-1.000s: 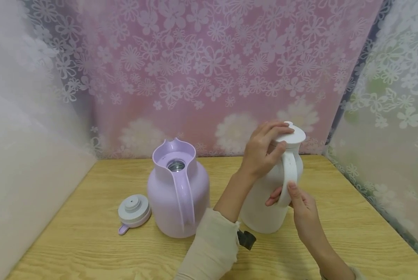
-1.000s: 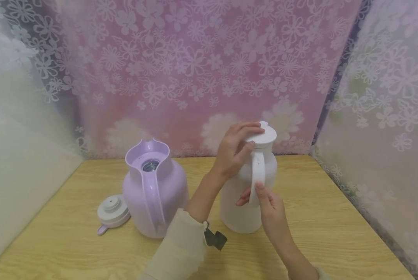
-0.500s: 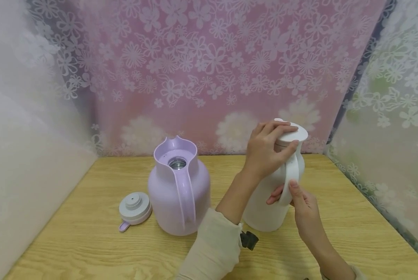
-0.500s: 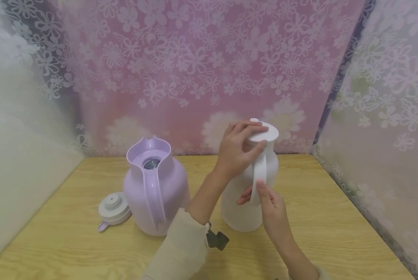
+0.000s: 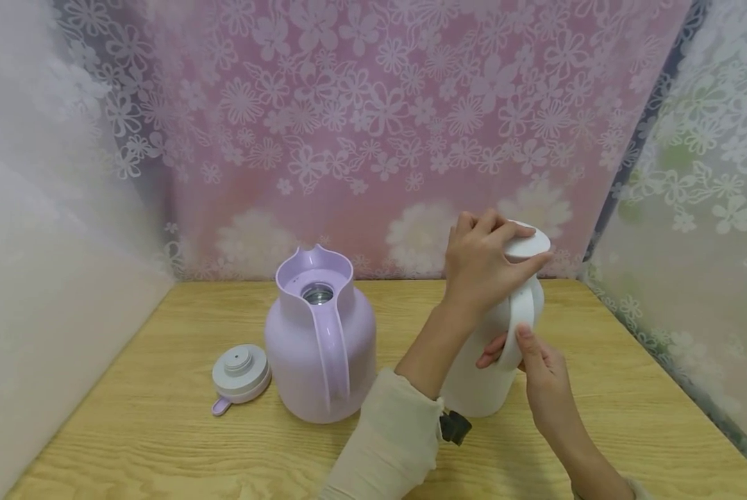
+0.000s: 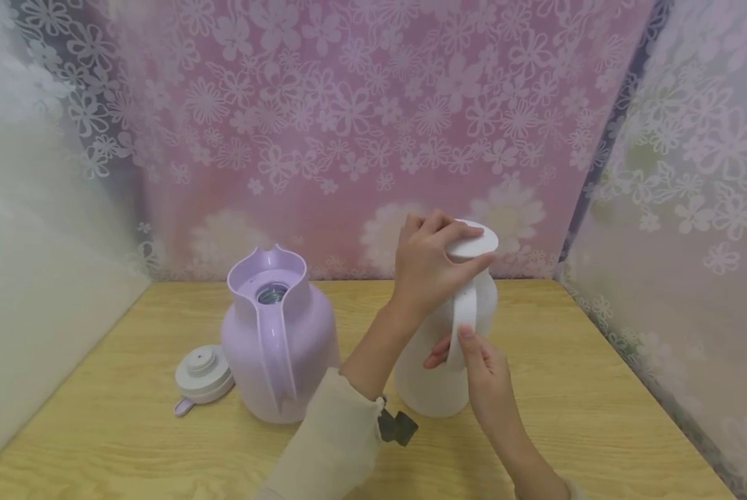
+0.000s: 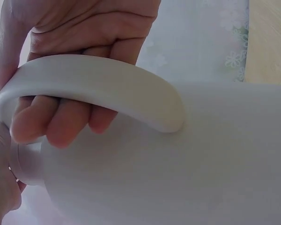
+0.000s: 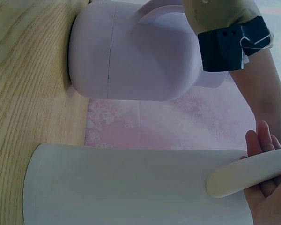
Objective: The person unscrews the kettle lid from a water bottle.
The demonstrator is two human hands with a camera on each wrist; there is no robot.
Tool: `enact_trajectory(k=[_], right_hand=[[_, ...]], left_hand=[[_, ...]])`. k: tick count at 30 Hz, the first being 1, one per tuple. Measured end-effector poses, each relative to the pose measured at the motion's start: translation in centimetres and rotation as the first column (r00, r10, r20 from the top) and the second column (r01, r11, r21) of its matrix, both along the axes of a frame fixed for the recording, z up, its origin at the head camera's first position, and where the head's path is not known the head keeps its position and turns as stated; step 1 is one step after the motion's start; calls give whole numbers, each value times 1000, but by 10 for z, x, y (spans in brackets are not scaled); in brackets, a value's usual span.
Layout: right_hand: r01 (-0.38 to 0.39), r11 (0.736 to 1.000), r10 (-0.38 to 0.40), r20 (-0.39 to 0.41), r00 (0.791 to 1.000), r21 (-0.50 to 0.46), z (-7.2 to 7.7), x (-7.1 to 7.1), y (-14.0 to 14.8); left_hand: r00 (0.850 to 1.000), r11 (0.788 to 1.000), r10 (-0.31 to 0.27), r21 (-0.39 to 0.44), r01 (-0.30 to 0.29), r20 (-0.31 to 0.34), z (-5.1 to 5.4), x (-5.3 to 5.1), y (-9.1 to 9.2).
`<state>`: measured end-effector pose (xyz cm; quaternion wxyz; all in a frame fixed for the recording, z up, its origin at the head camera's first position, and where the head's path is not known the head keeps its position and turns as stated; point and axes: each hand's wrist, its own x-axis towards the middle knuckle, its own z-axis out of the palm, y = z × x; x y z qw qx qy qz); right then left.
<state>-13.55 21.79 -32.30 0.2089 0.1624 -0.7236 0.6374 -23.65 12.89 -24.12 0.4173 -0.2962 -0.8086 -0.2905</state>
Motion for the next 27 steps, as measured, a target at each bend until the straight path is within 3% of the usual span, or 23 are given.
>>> enact_trajectory(k=[3,6,9,11,14,17,19,22,27], right_hand=[[-1,1000,1,3,1000,1,-1,0,0],[-2,1000,2,6,1000,5,-1,-1,0],[4,1000,-4,7,1000,15,-1,-1,1],[14,1000,-14,8,1000,22,-1,-1,1],[27,999,-28,14,1000,24,-1,-1,1],[28,999,-28,12,1000,19,-2,0,2],[14,1000,-14,4,1000,21,-2,-1,2],[3,1000,-3,-19,1000,17,-3,-2,2],[-2,1000,2,-38,999,3,-3,-2,1]], left_hand=[[1000,1000,0,-2,0,9,0,0,-1],[999,999,-47,9,47,4,-3,-1,-4],[982,981,-186,52,185,15,-9,-4,-10],[950,948,-310,97,304,46,-13,-8,-14],[867,864,-490,182,469,90,-18,-13,-21],[807,802,-584,217,557,86,-22,-16,-26],[785,776,-615,222,590,65,-22,-18,-28],[770,753,-638,240,613,34,-22,-19,-29],[790,766,-613,262,587,22,-21,-17,-28]])
